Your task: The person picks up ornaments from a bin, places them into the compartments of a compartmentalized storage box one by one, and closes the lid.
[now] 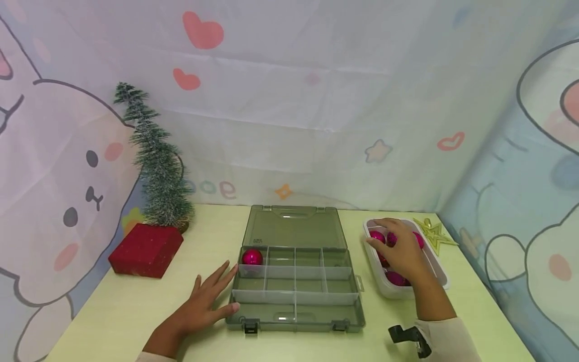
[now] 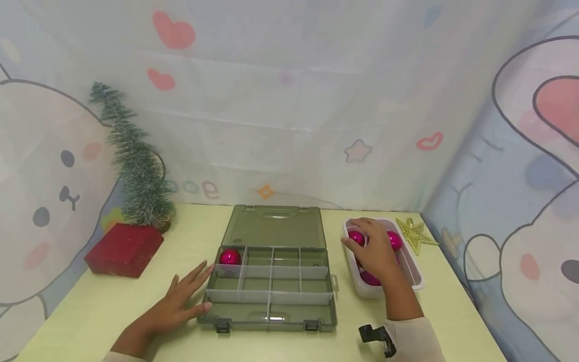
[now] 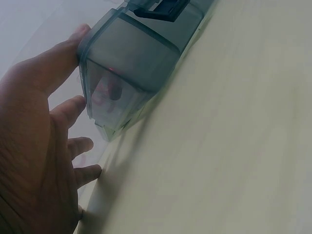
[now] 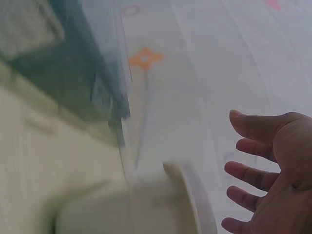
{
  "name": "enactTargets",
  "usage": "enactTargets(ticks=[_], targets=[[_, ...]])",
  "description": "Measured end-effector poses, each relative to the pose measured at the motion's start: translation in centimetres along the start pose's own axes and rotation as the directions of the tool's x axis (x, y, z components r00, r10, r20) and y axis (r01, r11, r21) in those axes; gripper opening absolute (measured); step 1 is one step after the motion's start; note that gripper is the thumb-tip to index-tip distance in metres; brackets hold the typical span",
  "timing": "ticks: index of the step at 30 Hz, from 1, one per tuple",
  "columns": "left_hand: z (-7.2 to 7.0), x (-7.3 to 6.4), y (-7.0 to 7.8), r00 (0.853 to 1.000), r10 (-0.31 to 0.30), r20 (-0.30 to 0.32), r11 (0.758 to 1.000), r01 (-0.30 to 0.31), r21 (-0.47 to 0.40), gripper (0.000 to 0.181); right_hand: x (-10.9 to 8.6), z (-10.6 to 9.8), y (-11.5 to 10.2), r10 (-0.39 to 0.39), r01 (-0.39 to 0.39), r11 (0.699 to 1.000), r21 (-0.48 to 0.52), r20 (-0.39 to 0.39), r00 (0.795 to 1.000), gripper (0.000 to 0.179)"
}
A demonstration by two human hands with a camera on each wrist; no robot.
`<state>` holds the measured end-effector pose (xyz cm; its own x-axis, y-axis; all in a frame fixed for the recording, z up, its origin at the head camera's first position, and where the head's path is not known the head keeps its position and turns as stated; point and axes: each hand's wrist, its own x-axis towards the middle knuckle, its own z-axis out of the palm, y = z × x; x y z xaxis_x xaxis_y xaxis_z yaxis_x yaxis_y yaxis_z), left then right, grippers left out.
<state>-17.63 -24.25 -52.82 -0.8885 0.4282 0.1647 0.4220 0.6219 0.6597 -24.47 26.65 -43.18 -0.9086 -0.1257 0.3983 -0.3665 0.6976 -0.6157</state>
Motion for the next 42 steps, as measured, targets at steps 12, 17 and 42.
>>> enactTargets(ticks=[12, 17, 42], targets=[[-0.4, -0.1, -0.3, 1.000, -0.005, -0.008, 1.000, 0.005, 0.023, 0.087, -1.7, -5.3, 6.0, 0.176, -0.173, 0.980, -0.100, 0.016, 0.984, 0.062], [-0.4, -0.2, -0.2, 1.000, 0.006, -0.004, 1.000, -0.006, 0.011, 0.087, -2.0, -5.8, 7.9, 0.222, -0.211, 0.969, -0.132, 0.074, 0.972, 0.068], [-0.4, -0.1, -0.1, 0.996, 0.080, 0.023, 0.996, -0.079, -0.037, 0.112, -0.6, -6.2, 11.4, 0.122, -0.113, 0.992, -0.060, 0.183, 0.976, 0.063]])
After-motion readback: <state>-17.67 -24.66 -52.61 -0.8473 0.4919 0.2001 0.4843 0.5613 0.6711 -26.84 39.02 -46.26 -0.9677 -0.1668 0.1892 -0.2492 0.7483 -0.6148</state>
